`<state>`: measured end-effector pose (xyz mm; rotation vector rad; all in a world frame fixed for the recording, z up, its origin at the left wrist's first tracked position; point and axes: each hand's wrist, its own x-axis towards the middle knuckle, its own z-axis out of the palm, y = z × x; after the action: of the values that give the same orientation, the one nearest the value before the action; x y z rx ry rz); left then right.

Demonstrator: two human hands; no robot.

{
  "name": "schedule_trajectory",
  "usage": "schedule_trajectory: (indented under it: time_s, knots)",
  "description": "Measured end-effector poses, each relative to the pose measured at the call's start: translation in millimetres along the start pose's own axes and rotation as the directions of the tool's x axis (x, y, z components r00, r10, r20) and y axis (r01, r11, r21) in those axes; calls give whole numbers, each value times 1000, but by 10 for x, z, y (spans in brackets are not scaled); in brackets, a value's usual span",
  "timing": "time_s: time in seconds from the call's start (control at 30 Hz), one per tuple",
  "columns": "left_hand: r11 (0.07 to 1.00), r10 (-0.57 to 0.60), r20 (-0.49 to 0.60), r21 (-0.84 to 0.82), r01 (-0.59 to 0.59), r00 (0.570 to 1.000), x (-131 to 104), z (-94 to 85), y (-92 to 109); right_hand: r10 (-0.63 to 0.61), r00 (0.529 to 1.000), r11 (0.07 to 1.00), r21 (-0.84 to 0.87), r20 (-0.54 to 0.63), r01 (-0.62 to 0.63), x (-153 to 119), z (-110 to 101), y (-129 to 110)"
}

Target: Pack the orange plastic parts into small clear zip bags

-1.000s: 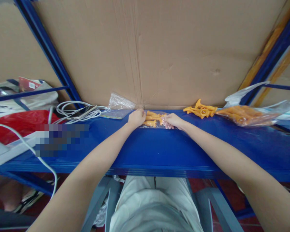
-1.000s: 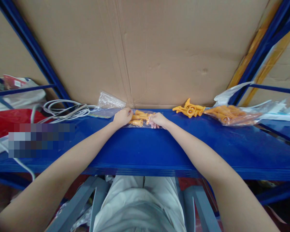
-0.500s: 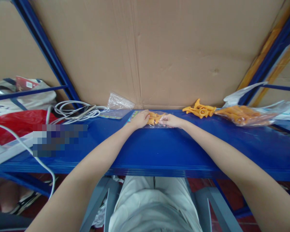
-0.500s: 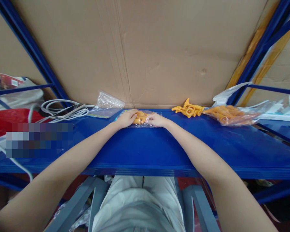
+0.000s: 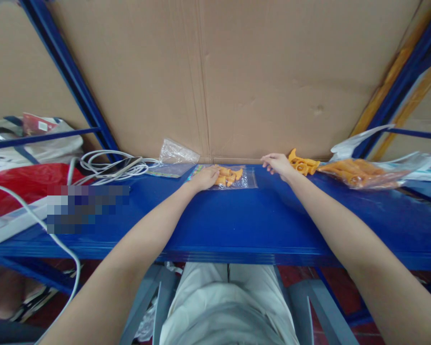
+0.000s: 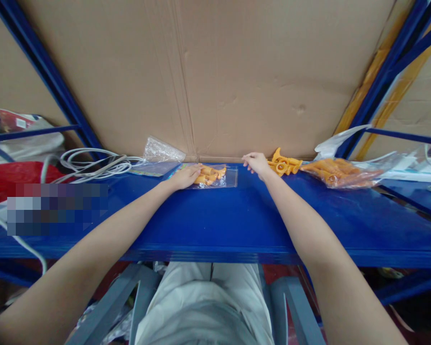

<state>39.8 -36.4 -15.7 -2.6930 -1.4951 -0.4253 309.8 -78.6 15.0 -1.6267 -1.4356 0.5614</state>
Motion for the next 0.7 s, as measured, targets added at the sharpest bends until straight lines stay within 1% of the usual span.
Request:
schedule_trajectory:
  time_s: [0.03, 0.07, 0.1, 0.13, 0.17, 0.2, 0.27, 0.33, 0.4, 0.57, 0.7]
  knots:
    - [1000, 2, -4, -1, -2, 1000, 3, -1, -22, -22, 995, 991, -135, -96, 9, 42, -59, 58]
    - [1000, 7, -7, -3, -7, 1000, 7, -3, -44, -74, 984, 958, -287, -164, 24, 79, -116, 129]
    - [1000, 11, -8, -5, -11, 1000, 10, -6, -64, -138, 969, 899, -437, -207, 35, 108, -168, 205]
    - [1000, 13, -9, -7, -13, 1000, 12, -9, -82, -203, 952, 821, -569, -227, 39, 130, -212, 282]
    - [1000, 13, -10, -8, -13, 1000, 14, -12, -97, -227, 947, 743, -669, -229, 16, 142, -245, 351]
    - [1000, 9, -12, -10, -10, 1000, 16, -14, -110, -213, 956, 665, -746, -200, -8, 146, -267, 408]
    - [1000, 2, -21, -17, -2, 1000, 19, -15, -128, -140, 983, 528, -848, -122, -30, 134, -276, 469]
    - [1000, -1, -29, -26, 0, 1000, 21, -10, -138, -69, 996, 447, -894, -64, -26, 105, -258, 458]
    - [1000, -4, -34, -30, 3, 999, 23, -4, -141, -46, 997, 431, -902, -59, -33, 69, -235, 402]
    - [1000, -20, -31, -13, 20, 999, 24, 1, -137, -50, 995, 473, -880, -80, -47, 2, -206, 253]
    - [1000, -6, -30, -2, 6, 1000, 22, -4, -143, -87, 994, 510, -860, -59, -7, -20, -154, 186]
